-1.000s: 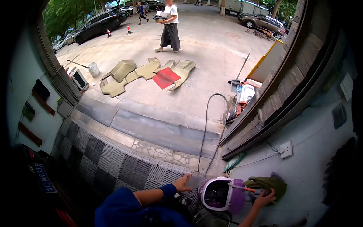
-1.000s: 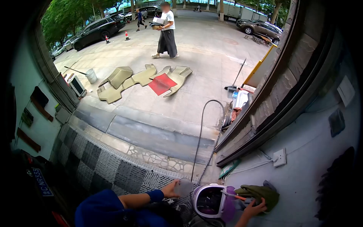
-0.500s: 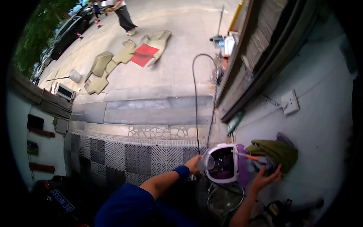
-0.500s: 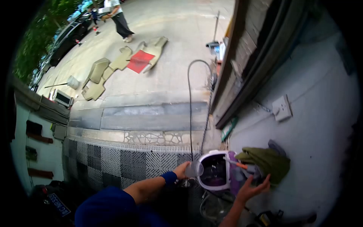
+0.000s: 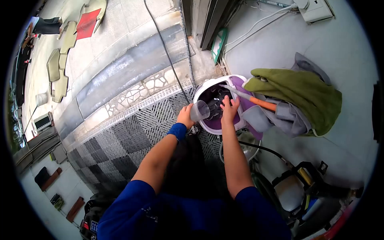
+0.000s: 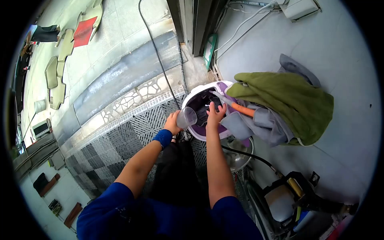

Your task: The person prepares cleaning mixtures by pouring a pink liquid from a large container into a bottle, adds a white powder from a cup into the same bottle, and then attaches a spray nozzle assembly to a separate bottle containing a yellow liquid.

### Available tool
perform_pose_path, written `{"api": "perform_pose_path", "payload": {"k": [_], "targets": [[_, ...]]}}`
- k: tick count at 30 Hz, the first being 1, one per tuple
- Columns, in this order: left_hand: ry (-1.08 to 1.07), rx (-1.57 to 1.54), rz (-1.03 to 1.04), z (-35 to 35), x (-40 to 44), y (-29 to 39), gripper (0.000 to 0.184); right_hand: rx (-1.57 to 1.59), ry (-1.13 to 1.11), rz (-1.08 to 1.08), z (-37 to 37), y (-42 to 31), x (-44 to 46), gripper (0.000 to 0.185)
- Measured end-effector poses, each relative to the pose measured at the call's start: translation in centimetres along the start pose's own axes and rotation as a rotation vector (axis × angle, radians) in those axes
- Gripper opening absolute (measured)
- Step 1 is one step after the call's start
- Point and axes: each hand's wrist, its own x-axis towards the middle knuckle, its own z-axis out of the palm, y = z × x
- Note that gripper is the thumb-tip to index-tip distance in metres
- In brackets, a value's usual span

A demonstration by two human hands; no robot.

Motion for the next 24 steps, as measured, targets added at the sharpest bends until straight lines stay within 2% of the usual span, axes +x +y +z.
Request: {"api": "perform_pose_path", "payload": {"k": [4, 6, 8, 10, 16, 19, 24], "targets": [[-0.034, 0.117, -0.019, 0.4, 0.6, 1.2, 0.095, -0.013, 0.049, -0.069, 0.7, 0.8, 3.7, 0.057], [-0.046, 0.144, -0.031, 0.4, 0.7, 1.5, 0.095, -0.009, -0.080, -0.121, 0.0, 2.3, 5.0, 0.052], [-0.033, 0.133, -0.068, 0.1, 0.7, 2.1, 0.083, -0.055, -0.105, -0.187, -0.9, 3.6, 5.2, 0.045], [-0.056, 0.135, -0.082, 0.0, 1.0, 2.6, 0.082, -0.040, -0.204, -0.232, -2.3, 4.6, 5.0, 0.039], [-0.136, 0.254, -0.195, 0.3, 1.8, 3.7, 0.079, 0.045, -0.191, -0.139, -4.6, 3.9, 0.0, 0.029], [-0.139, 0.282, -0.173, 0.7, 2.0, 3.3, 0.078, 0.039, -0.162, -0.034, -5.4, 3.4, -2.2, 0.027], [-0.139, 0.253, -0.090, 0.4, 1.5, 2.1, 0.085, 0.009, -0.219, -0.051, -5.7, 4.4, -3.3, 0.026]]}}
